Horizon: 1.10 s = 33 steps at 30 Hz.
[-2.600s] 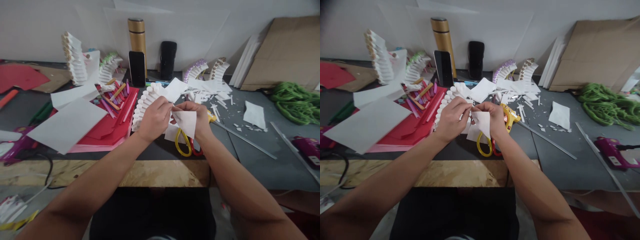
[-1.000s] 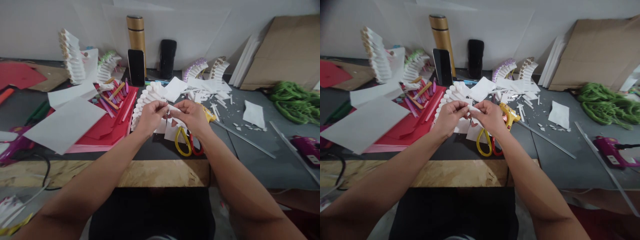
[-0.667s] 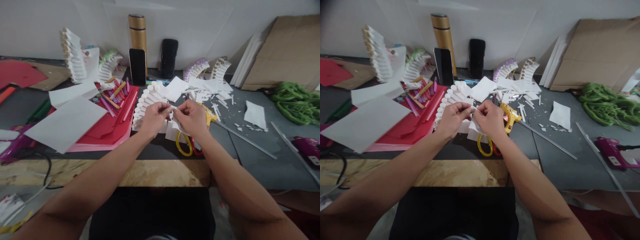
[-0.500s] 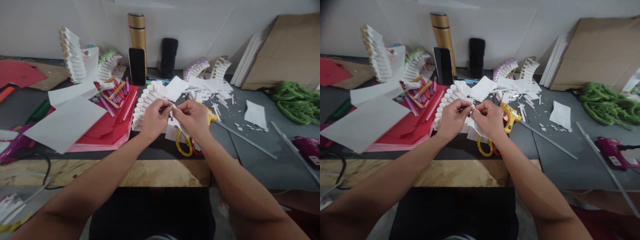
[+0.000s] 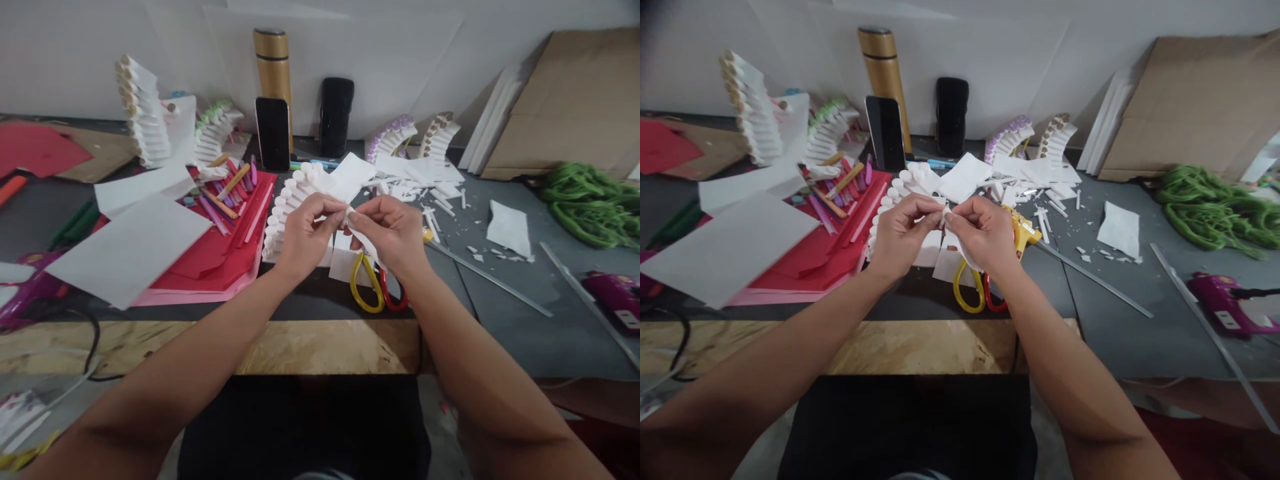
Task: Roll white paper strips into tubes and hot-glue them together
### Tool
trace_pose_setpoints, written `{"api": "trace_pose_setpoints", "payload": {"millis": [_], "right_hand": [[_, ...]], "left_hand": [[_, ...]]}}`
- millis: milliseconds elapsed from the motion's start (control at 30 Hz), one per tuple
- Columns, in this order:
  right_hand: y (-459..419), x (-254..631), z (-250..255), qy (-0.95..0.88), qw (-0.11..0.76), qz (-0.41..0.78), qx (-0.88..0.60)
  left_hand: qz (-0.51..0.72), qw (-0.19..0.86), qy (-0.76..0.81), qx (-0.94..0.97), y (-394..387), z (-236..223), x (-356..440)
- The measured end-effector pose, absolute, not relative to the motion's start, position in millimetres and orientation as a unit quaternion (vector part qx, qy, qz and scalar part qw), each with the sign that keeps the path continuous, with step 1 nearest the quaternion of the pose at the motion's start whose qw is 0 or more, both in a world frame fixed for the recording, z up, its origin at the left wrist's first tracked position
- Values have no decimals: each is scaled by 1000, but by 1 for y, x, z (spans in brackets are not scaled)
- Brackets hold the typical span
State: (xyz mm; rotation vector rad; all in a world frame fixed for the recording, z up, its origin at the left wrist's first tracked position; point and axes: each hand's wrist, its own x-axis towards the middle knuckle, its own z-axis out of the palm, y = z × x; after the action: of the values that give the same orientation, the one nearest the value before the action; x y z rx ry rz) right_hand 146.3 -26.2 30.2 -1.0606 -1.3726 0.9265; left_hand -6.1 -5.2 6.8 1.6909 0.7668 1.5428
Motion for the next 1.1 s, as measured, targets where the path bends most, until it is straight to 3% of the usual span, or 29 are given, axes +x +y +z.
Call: {"api": "trace_pose_setpoints", "payload": {"millis": [233,333,433,667,967,1100], "right_hand": [[-29,150,32,-627,534,376,-424],[-29,148,32,-629,530,389,-415],[-27,147,32,-629,524,384,-426],[-27,147,32,-589,527,380,-481],[-27,146,34,-625,515,347,-473],[-27,147,33,-599,510,405,-467]], "left_hand": [[568,552,257,554,7,4,-10],[540,584,262,546,11,3,-14],[547,532,292,576,9,4,-15],[584,267,318,698,-7,6,-9],[584,232,323,708,-3,9,-13],[578,216,319,720,-5,5,-11]]}}
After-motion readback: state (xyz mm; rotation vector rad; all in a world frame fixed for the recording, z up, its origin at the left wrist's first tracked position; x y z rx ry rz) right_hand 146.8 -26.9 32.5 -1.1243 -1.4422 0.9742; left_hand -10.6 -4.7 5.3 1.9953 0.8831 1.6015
